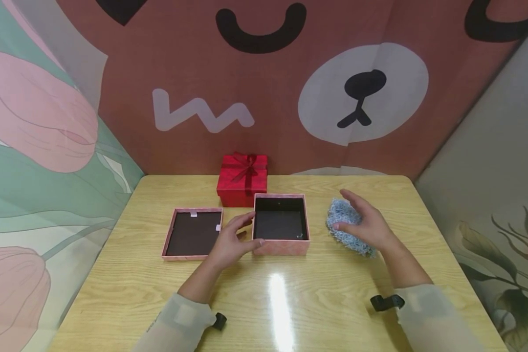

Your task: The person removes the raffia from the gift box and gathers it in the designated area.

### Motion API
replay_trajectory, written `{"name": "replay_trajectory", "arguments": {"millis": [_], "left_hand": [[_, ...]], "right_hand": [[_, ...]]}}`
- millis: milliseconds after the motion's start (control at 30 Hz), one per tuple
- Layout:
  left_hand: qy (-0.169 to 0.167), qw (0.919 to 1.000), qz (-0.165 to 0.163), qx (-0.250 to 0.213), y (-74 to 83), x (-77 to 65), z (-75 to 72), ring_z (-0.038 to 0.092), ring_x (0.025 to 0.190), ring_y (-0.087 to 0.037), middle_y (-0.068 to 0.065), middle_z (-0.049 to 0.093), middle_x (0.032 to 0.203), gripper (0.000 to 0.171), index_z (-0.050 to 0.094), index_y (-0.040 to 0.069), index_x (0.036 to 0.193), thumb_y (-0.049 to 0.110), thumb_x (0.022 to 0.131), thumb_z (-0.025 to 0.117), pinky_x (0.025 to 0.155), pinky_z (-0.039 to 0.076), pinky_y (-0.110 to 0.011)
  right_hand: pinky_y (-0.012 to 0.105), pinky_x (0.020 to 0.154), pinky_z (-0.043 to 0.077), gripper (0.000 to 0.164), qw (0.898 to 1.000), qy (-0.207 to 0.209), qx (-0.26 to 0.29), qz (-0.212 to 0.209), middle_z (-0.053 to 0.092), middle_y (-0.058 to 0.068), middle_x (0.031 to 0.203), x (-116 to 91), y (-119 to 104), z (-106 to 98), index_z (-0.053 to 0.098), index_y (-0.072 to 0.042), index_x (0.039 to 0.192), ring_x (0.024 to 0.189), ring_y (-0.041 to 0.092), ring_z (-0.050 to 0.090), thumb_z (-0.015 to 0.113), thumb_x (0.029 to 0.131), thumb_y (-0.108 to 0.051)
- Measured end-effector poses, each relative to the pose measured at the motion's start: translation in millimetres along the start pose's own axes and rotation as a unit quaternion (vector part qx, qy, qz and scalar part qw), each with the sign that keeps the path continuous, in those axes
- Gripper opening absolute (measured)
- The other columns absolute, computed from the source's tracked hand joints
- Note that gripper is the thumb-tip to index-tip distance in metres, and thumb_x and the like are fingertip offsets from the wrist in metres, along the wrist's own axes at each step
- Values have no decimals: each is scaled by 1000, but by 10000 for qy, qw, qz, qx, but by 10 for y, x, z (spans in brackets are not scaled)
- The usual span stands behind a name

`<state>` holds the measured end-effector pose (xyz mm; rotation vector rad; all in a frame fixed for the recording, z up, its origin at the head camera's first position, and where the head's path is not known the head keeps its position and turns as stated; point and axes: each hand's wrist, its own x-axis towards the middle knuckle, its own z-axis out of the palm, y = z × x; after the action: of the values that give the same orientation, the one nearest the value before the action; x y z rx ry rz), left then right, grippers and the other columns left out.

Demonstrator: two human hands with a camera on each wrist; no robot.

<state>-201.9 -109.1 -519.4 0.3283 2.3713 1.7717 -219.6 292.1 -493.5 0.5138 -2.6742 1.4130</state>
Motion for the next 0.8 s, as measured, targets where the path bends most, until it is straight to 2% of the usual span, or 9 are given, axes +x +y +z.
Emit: {"name": "replay_trajectory", "arguments": {"millis": [233,467,567,800], "left_hand": [[-15,10000,19,10,19,-16,-6,49,140,-28,-4,50,153,78,53,35,150,24,82,91,113,44,-52],[-25,10000,55,16,10,-13,-5,49,139,-27,-4,50,153,78,54,34,150,25,82,91,113,43,-53],[-20,10000,65,21,19,-15,-7,50,139,-28,-4,50,153,78,54,33,150,26,81,91,113,44,-53],[-60,9999,89,13,18,-10,-17,49,139,-32,-10,49,154,79,53,29,152,26,82,91,113,43,-54]], "right_hand": [[63,119,28,95,9993,-247,90,-259,37,11,165,51,-145,175,36,-14,162,152,40,31,90,84,-20],[56,119,32,99,9979,-534,278,-221,37,7,165,72,-210,351,37,-16,162,150,40,35,92,81,-29],[55,120,33,101,9970,-628,301,-329,37,7,165,81,-224,422,37,-16,162,150,39,35,93,79,-31],[49,120,33,104,9940,-761,320,-722,33,11,167,98,-218,559,35,-6,161,151,36,34,94,77,-23]]}}
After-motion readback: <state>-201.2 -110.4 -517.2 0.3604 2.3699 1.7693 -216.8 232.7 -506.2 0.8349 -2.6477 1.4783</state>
